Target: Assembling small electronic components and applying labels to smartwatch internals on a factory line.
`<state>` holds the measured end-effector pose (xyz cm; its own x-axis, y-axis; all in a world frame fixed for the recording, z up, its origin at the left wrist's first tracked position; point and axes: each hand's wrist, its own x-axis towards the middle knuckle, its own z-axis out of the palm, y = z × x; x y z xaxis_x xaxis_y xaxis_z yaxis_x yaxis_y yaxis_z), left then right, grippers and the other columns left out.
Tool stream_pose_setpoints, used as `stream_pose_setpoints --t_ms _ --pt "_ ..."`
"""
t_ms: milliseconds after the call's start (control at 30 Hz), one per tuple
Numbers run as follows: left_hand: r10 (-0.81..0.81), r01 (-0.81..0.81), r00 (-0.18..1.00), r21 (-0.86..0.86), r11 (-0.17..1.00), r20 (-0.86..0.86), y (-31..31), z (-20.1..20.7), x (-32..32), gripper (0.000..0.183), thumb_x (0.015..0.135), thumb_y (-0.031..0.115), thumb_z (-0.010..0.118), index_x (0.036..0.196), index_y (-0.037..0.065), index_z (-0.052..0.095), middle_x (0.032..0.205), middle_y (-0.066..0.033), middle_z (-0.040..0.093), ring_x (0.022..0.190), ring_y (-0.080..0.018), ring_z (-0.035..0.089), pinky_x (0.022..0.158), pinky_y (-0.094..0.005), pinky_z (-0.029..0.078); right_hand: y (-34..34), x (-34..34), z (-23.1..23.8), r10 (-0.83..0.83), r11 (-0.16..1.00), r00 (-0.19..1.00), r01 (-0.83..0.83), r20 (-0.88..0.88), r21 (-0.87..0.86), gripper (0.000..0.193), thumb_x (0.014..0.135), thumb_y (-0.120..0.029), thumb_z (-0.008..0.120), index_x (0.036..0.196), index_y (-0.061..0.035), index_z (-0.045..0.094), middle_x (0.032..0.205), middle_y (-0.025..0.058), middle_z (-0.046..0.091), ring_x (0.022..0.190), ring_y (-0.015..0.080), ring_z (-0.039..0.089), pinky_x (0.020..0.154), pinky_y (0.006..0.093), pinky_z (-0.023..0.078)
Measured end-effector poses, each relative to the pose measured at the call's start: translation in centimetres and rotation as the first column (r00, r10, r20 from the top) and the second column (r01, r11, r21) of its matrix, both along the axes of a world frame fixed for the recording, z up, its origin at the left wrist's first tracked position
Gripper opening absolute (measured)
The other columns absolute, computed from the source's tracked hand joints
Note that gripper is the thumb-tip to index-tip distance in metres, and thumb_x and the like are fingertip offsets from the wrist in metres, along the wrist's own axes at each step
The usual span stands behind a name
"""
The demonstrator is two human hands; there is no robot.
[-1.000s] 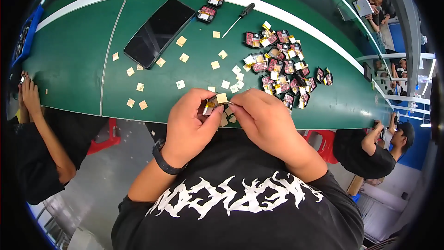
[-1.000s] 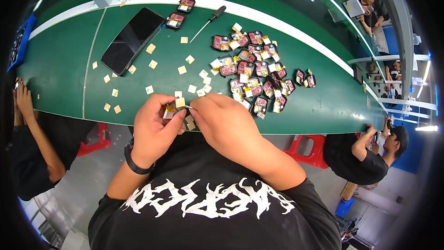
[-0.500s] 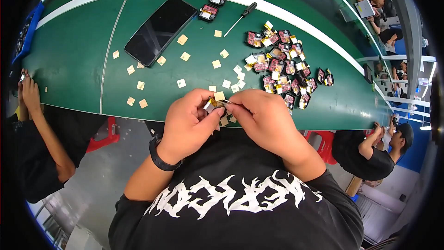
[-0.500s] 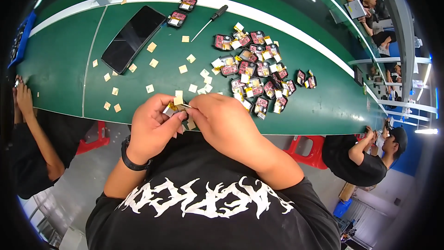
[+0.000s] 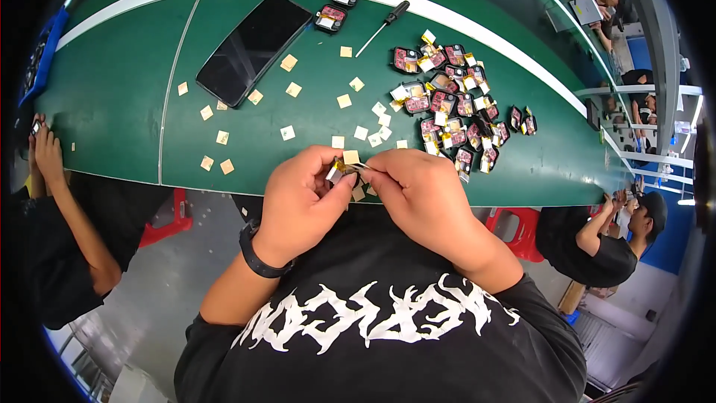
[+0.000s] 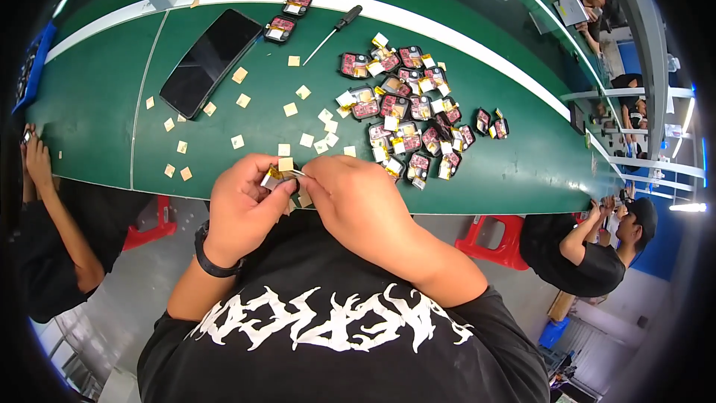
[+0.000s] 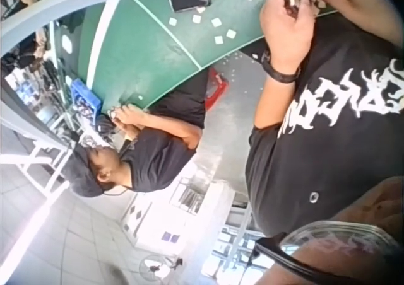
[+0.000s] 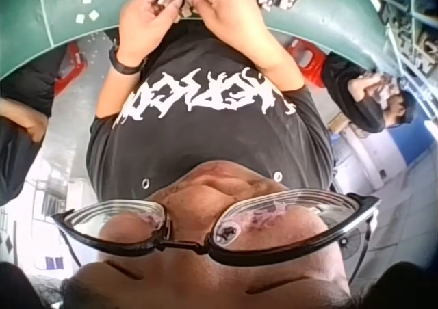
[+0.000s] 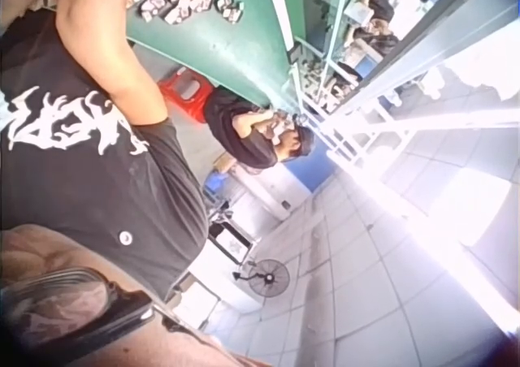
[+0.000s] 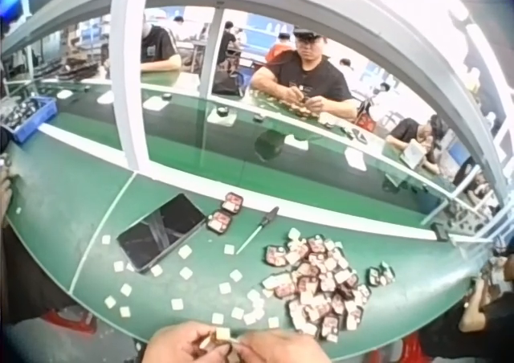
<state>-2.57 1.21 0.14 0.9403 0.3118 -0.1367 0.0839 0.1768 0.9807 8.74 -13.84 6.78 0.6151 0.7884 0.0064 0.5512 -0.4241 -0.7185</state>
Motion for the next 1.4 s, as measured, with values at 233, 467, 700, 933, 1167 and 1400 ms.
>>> stream_pose_setpoints --t_ms 233,467,700,933,1167,1400 --pt "-0.014 -0.005 0.998 -0.265 0.964 -0.069 0.5 1.3 -0.2 0.025 0.096 -0.003 0.066 0.120 -0.005 0.060 0.096 -0.0027 0.068 0.070 -0.0039 0.061 0.058 -0.0198 0.049 0.0 0.0 0.6 -0.027 0.997 0.997 0.032 -0.069 0.064 0.006 0.092 -0.005 0.069 0.091 0.0008 0.067 0.079 0.0171 0.067 0.074 0.0360 0.067 0.064 0.0440 0.052" --pt "0.107 -0.105 0.994 -0.181 0.978 0.004 -0.1 0.3 0.0 0.026 0.096 -0.003 0.066 0.122 -0.003 0.061 0.096 -0.0027 0.068 0.071 -0.0040 0.061 0.060 -0.0202 0.049 -0.7 -0.1 0.4 -0.132 0.991 0.931 0.134 -0.340 -0.018 0.011 0.094 -0.006 0.069 0.096 -0.0001 0.061 0.069 0.0133 0.065 0.056 0.0244 0.063 0.053 0.0337 0.047" --pt "0.045 -0.047 0.999 0.070 0.996 0.028 -0.4 -0.3 -0.1 0.025 0.097 -0.005 0.065 0.121 -0.003 0.062 0.107 -0.0039 0.067 0.089 -0.0051 0.062 0.071 -0.0198 0.052 -0.5 0.6 -0.3 -0.142 0.990 0.794 0.125 -0.591 -0.069 0.012 0.097 -0.002 0.068 0.097 -0.0001 0.056 0.078 0.0032 0.067 0.063 0.0040 0.058 0.053 0.0213 0.045" --pt "0.012 -0.014 1.000 0.093 0.996 0.022 0.0 0.0 -0.1 0.026 0.098 -0.003 0.064 0.124 -0.004 0.061 0.104 -0.0055 0.069 0.082 -0.0070 0.065 0.067 -0.0208 0.053 -0.5 0.3 -0.9 -0.179 0.982 0.783 0.176 -0.596 -0.063 0.015 0.096 -0.002 0.070 0.094 -0.0008 0.055 0.076 0.0032 0.067 0.060 0.0036 0.056 0.051 0.0216 0.043" --pt "-0.012 -0.002 0.997 -0.172 0.985 -0.075 0.3 1.2 0.1 0.027 0.098 0.002 0.066 0.123 -0.006 0.063 0.088 -0.0049 0.068 0.068 -0.0076 0.065 0.059 -0.0220 0.052 -0.4 -0.1 -0.6 -0.134 0.990 0.918 0.137 -0.373 -0.020 0.014 0.096 -0.002 0.070 0.092 0.0001 0.057 0.070 0.0001 0.062 0.060 0.0018 0.053 0.052 0.0224 0.041" --pt "-0.025 0.023 0.999 -0.055 0.998 -0.046 0.1 -0.2 -0.2 0.030 0.098 -0.002 0.065 0.127 -0.007 0.059 0.101 -0.0094 0.071 0.075 -0.0099 0.067 0.064 -0.0227 0.054 -0.7 0.2 -0.4 -0.093 0.996 0.906 0.090 -0.414 -0.026 0.013 0.095 -0.002 0.070 0.093 0.0007 0.058 0.070 0.0006 0.063 0.059 0.0026 0.054 0.051 0.0226 0.041"
